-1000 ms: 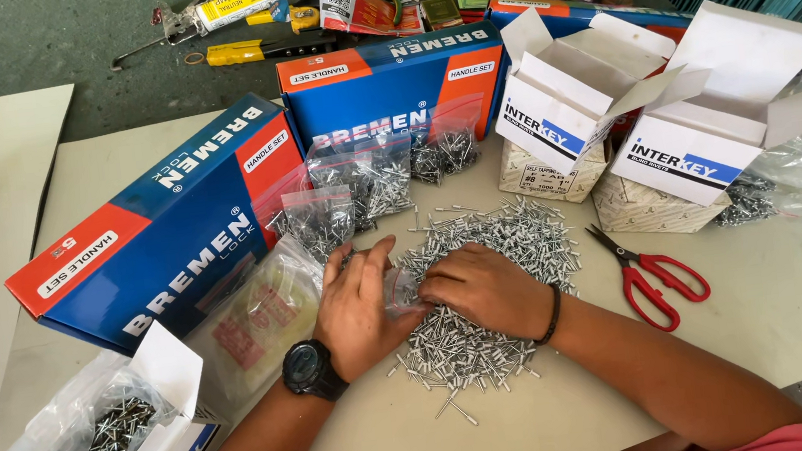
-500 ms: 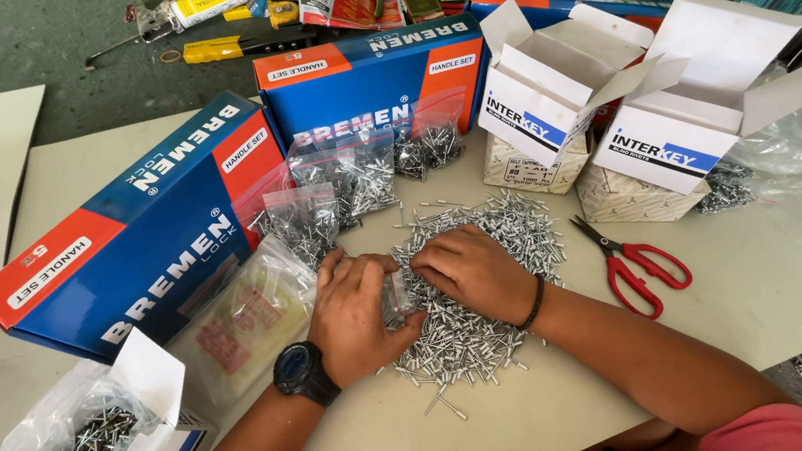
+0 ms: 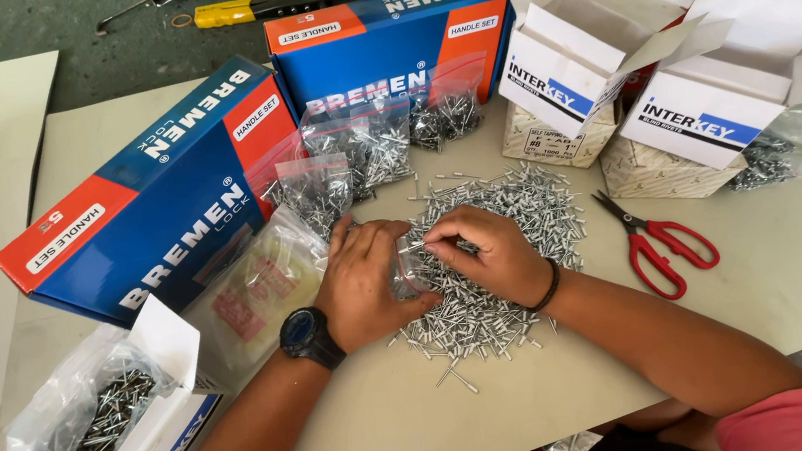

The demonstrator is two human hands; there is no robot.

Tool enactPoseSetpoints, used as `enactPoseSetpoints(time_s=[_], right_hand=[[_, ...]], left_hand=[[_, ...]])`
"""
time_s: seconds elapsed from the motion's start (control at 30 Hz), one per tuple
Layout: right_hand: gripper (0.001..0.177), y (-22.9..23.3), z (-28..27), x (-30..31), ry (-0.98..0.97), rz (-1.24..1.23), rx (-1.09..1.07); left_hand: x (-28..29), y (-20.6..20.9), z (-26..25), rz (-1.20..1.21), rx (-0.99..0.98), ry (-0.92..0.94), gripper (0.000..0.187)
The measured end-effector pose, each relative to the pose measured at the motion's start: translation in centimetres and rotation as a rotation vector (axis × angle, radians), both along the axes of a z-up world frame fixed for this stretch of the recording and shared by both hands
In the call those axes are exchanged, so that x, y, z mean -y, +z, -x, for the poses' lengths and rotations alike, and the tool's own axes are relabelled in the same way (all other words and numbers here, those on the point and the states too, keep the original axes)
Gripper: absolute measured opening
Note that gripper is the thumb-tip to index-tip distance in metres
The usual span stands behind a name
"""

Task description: The person sorts a pile of small metal nails on a table, picking them up by hand and placing them into small clear plastic bags. Several boxes of lock hardware and a pair of scissors are visible on the table.

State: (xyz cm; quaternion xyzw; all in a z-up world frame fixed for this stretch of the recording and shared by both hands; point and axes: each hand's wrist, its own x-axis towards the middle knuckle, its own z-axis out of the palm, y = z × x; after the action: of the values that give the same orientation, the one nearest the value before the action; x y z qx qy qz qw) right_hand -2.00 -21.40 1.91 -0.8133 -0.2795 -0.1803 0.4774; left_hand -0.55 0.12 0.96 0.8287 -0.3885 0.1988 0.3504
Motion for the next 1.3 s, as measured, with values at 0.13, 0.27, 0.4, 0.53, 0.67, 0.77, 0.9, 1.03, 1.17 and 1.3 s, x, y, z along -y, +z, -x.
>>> enactPoseSetpoints(time_s=[0.13,0.27,0.4,0.53,0.67,0.77,0.9,1.03,1.17,1.3], right_hand=[[0.011,0.4,0.4,-0.5,0.017,-0.021,0.011],[0.010,0.0,0.2,-0.4,-0.020,-0.092,-0.015],[0.009,0.5,0.1,0.0,-0.060,-0.125,-0.027],[0.012,0.9,0.3,-0.1,0.015,-0.005,0.114],[0.014,0.6,0.7,-0.3,0.101,0.223,0.233],[0.014,0.1,1.0,-0.5,0.132,0.301,0.309],[0.012,1.2,2.0,-1.6,0.225,0.298,0.253],[0.011,0.9,2.3,-1.9,0.203,0.195,0.110],[0.011,0.7,1.7,-1.6,0.126,0.027,-0.006],[0.010,0.4,1.4,-1.4,0.147,-0.028,-0.057]], left_hand=[[-0.2,0.2,0.1,-0.045,-0.061,-0.017,0.076],[-0.3,0.2,0.0,-0.014,-0.091,-0.046,0.071],[-0.6,0.2,-0.1,0.035,-0.106,-0.068,0.071],[-0.8,-0.3,-0.6,0.044,-0.051,-0.078,0.066],[-0.8,-1.8,-1.3,0.086,-0.014,-0.071,0.058],[-0.6,-2.1,-1.2,0.103,0.012,-0.090,0.056],[-0.4,-2.9,-1.2,-0.003,0.174,-0.115,0.049],[-0.3,-2.7,-1.1,0.001,0.191,-0.137,0.052],[-0.1,-2.0,-0.8,-0.029,0.188,-0.126,0.054],[-0.2,-1.9,-0.7,-0.046,0.183,-0.131,0.049]])
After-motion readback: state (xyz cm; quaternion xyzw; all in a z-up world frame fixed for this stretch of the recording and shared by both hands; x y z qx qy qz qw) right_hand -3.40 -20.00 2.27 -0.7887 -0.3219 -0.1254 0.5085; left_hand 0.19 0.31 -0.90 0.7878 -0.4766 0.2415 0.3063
